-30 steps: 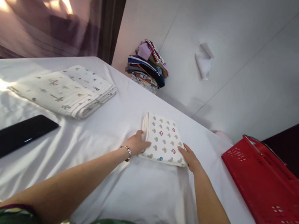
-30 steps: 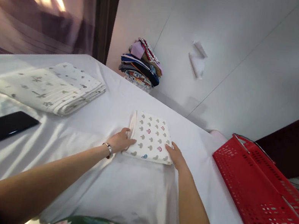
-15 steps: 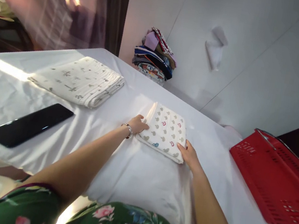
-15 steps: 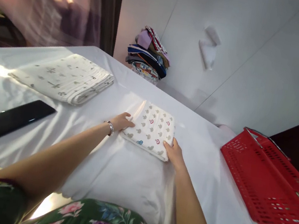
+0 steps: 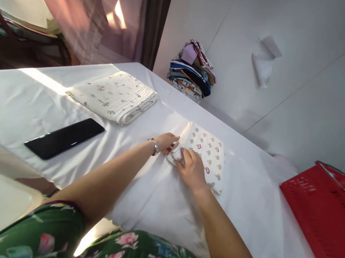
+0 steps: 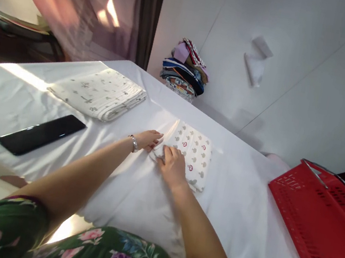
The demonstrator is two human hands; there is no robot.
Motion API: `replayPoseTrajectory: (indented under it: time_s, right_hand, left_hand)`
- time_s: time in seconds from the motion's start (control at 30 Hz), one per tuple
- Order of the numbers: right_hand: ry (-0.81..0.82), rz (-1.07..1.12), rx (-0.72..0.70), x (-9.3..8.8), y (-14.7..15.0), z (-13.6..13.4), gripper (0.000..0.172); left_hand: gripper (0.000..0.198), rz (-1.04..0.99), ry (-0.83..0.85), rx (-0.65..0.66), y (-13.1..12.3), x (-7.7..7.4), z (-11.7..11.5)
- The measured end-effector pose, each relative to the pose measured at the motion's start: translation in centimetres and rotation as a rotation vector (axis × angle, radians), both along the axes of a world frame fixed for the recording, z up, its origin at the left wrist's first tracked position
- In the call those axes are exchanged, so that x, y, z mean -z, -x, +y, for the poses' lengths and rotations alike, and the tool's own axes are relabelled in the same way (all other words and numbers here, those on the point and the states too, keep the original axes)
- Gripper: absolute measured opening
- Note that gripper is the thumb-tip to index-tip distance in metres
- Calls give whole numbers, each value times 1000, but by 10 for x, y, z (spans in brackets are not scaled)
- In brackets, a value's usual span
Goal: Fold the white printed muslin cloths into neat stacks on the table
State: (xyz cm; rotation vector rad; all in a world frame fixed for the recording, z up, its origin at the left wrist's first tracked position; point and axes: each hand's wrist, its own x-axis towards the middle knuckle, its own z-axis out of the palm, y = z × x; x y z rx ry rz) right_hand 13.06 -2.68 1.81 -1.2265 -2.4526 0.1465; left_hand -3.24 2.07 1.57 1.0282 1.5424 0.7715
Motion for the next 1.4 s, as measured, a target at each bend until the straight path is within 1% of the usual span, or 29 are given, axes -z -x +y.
replayPoseTrajectory:
  time_s: [0.1, 0.27, 0.33, 0.4, 0.5, 0.57, 0.73, 0.8, 0.83, 0.97, 1.03, 1.13, 1.2, 1.27, 1.33, 1.4]
  right_hand:
    - [-12, 98, -1, 6, -2, 4, 30]
    - [60, 304, 88, 10, -9, 6, 19]
    - [73, 328, 86, 11, -9, 7, 17]
    - [60, 331, 51, 13, -7, 6, 19]
    - [7, 333, 24, 16, -6, 4, 30]
    - [-37, 321, 24, 18, -6, 2, 36]
    - [-118, 190, -48, 17, -5, -3, 35]
    - [-136, 181, -56, 15, -5, -4, 35]
    - [-144, 189, -50, 14, -5, -5, 36]
    - [-154, 161, -65, 12, -4, -6, 37]
    - [-146, 118, -86, 13, -3, -6, 36]
    - [-134, 81, -82, 15, 0, -6, 36]
    - [-129, 60, -85, 16, 2, -7, 35]
    - [-128, 40, -91, 16, 3, -8, 33]
    - [-112, 21, -98, 13, 3, -11, 31]
    - [-64, 22, -116, 6, 1, -12, 26]
  left_hand:
    - [37, -124, 36, 26, 1, 1, 0]
    - [54, -102, 68, 41, 5, 0, -12]
    - [61, -44, 70, 61, 9, 1, -19]
    - [64, 59, 44, 88, 12, 2, -27]
    - [62, 293, -78, 160, 12, 7, -35]
    - [60, 416, -148, 186, 10, 10, -39]
    - [56, 476, -181, 145, 5, 10, -43]
    - [56, 445, -191, 118, 4, 11, -44]
    - [55, 389, -193, 105, 4, 13, -44]
    - [53, 30, -160, 22, 1, 24, -43]
    - [52, -94, -122, -34, 0, 26, -42]
    - [51, -244, -55, -107, 0, 21, -43]
    - [51, -331, -24, -128, 1, 16, -46]
    - [51, -341, -29, -124, 1, 12, -48]
    - [58, -256, -84, -97, 0, 13, -50]
    - [67, -149, -144, -63, -1, 15, -52]
